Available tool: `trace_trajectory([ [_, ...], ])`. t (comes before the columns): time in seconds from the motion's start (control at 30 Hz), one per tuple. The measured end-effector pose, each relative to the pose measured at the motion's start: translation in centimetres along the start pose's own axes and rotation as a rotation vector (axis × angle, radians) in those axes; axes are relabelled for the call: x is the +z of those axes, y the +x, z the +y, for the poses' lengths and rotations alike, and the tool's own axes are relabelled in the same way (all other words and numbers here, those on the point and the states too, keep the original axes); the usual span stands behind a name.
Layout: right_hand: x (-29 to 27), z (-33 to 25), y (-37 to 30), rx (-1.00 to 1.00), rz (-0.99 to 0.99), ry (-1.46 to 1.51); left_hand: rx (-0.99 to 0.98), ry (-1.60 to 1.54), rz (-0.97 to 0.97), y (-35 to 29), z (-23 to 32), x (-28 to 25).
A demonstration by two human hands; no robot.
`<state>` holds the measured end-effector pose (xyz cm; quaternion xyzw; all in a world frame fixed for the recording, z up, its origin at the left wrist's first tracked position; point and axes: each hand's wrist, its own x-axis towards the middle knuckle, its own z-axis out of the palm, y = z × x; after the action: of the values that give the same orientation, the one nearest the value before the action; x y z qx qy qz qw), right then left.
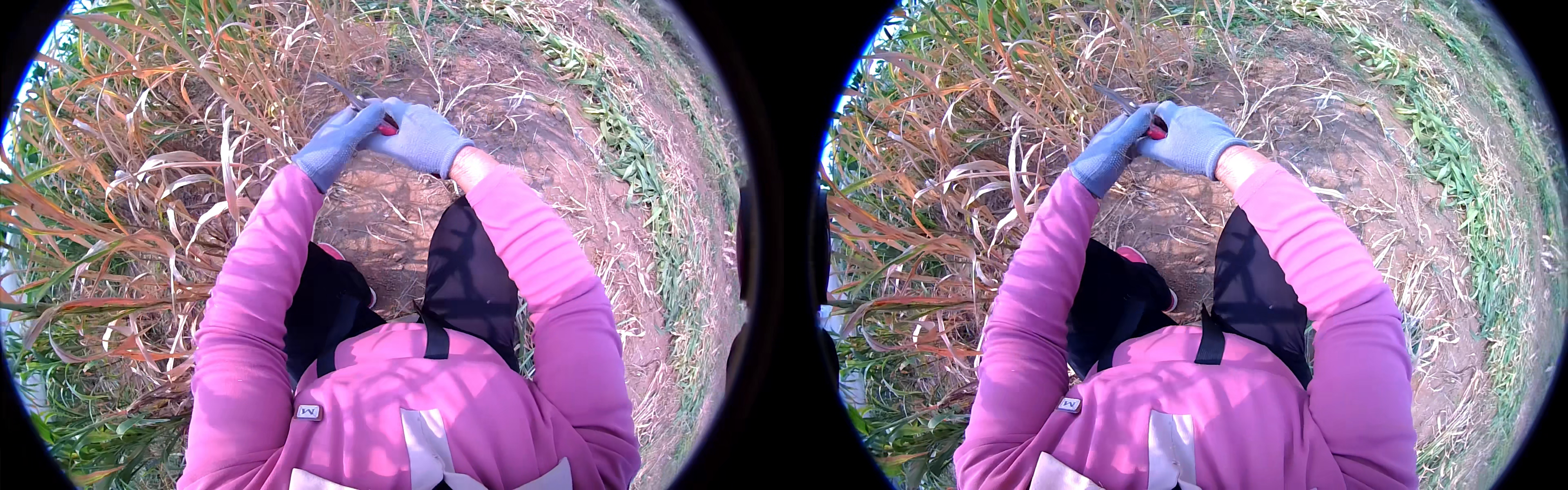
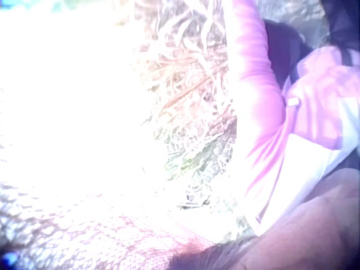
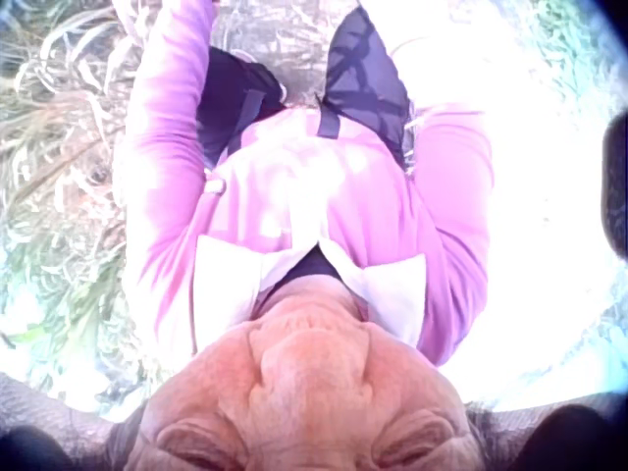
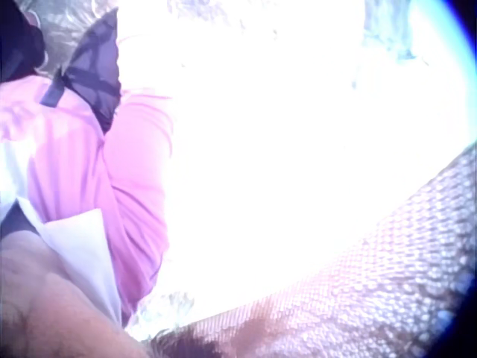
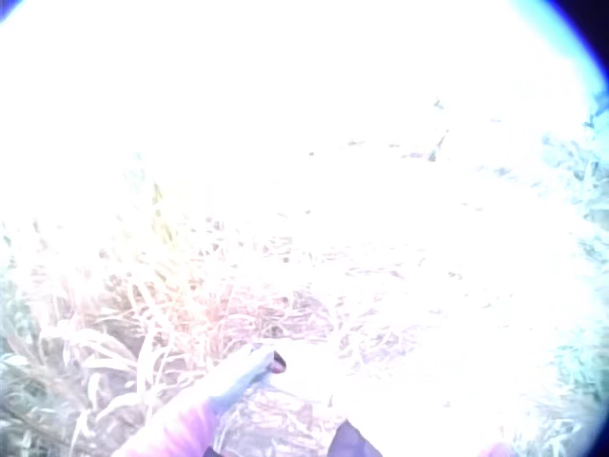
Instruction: The person uses red-handled pruning shears to cut tall grass and dry plant stalks at ground level in an outdoor field. They repeatedly gather stalks with one hand, cut them near the base, and drop the cut pieces onto the ground.
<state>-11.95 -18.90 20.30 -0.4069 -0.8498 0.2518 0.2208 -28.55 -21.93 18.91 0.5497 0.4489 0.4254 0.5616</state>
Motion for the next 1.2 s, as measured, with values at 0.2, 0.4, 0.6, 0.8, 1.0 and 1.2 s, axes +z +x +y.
trace_trajectory([
  [0.2,2.4,2.4,3.5,0.054,-0.343,-0.02,-0.024,-0.199,0.162,2.7,-5.7,-1.5],
  [0.4,5.0,16.7,7.3,0.262,-0.259,0.016,-0.279,0.407,-0.227,2.2,-6.7,-3.3],
  [0.6,7.4,41.5,10.7,0.995,0.17,0.554,-0.467,0.206,-0.316,0.2,-7.7,-8.9],
  [0.8,13.0,46.9,13.5,1.145,0.283,0.682,-0.446,0.538,-0.246,4.0,-10.5,-9.3],
  [1.0,18.6,51.4,15.6,1.183,0.391,1.044,-0.485,0.253,-0.123,7.2,-11.6,-9.3],
  [1.2,17.4,48.7,17.7,0.955,0.324,1.171,-0.551,0.214,-0.061,9.2,-13.4,-9.8],
])
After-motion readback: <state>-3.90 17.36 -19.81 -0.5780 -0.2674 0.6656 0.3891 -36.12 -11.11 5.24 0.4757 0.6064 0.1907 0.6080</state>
